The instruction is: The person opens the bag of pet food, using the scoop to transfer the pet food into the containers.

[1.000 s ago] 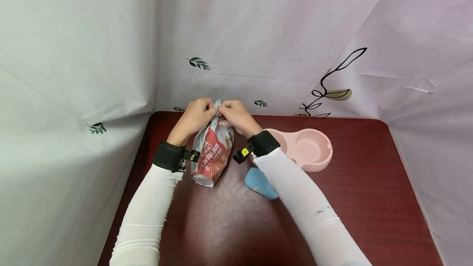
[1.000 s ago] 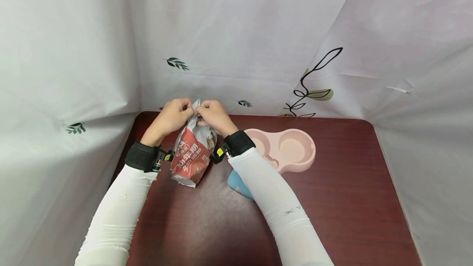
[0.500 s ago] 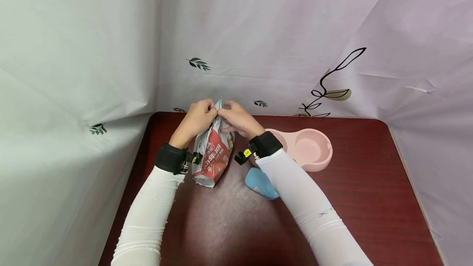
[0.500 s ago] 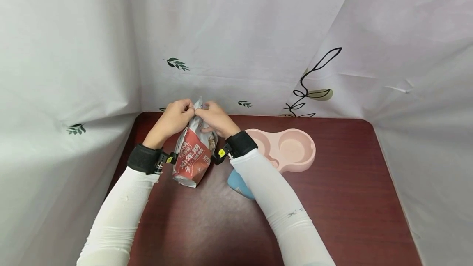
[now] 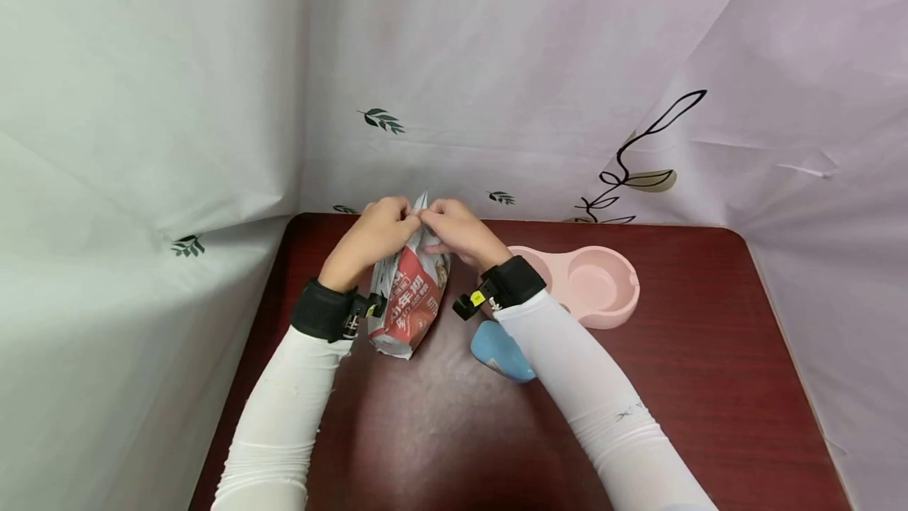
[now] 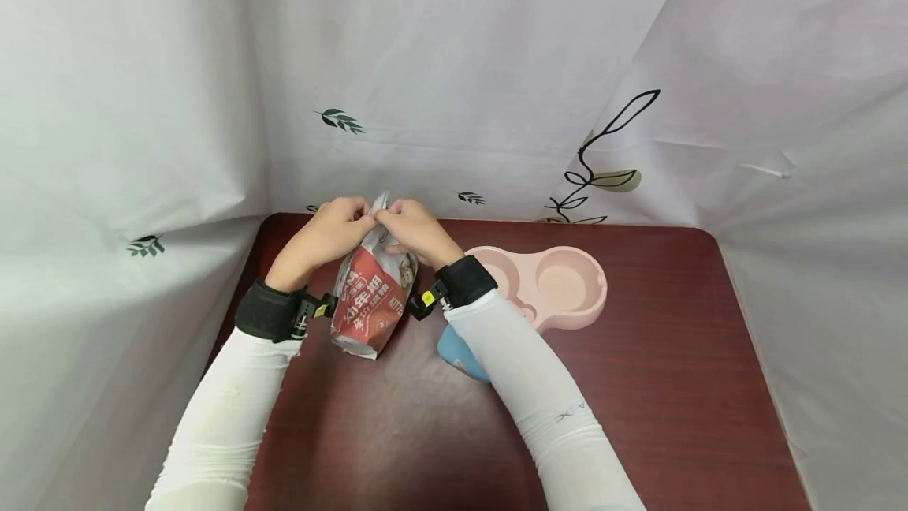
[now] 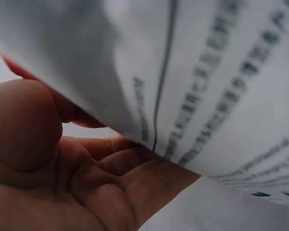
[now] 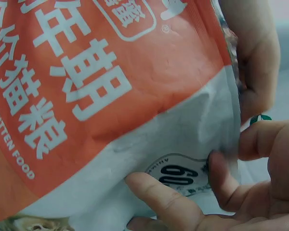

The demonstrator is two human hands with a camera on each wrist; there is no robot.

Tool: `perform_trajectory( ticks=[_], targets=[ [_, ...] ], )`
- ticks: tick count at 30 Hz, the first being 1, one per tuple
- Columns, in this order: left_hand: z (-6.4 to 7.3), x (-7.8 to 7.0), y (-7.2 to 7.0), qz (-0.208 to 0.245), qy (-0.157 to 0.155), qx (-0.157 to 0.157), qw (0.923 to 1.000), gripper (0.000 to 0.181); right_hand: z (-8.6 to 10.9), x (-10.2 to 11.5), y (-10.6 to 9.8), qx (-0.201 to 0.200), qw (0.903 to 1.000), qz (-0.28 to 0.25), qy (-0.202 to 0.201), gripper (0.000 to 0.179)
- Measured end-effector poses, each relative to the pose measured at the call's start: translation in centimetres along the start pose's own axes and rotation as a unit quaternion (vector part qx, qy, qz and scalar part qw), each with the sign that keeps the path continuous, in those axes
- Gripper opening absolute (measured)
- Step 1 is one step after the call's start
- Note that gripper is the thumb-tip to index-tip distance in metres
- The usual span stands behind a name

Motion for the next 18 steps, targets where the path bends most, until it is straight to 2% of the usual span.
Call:
perform_trajectory(
  ticks=[8,18],
  targets=[
    [-0.08,0.02,0.17,-0.010,0.010,-0.019,0.9997,0.021,0.40,0.03,0.18,0.011,0.9994,-0.033,0.001,0.026],
    [-0.07,0.44,0.47,-0.027,0.023,-0.037,0.9987,0.022,0.50,-0.26,0.46,-0.006,0.9998,-0.003,-0.017,0.022]
  ],
)
Point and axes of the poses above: each hand's wrist, its own z-axis away from the middle knuckle, its own y-axis out of the palm, x = y × z, the point moved 3 cm from there along -z, towards the middle knuckle, and after that the axes turned 11 degrees about x, right-handed, at the moved point
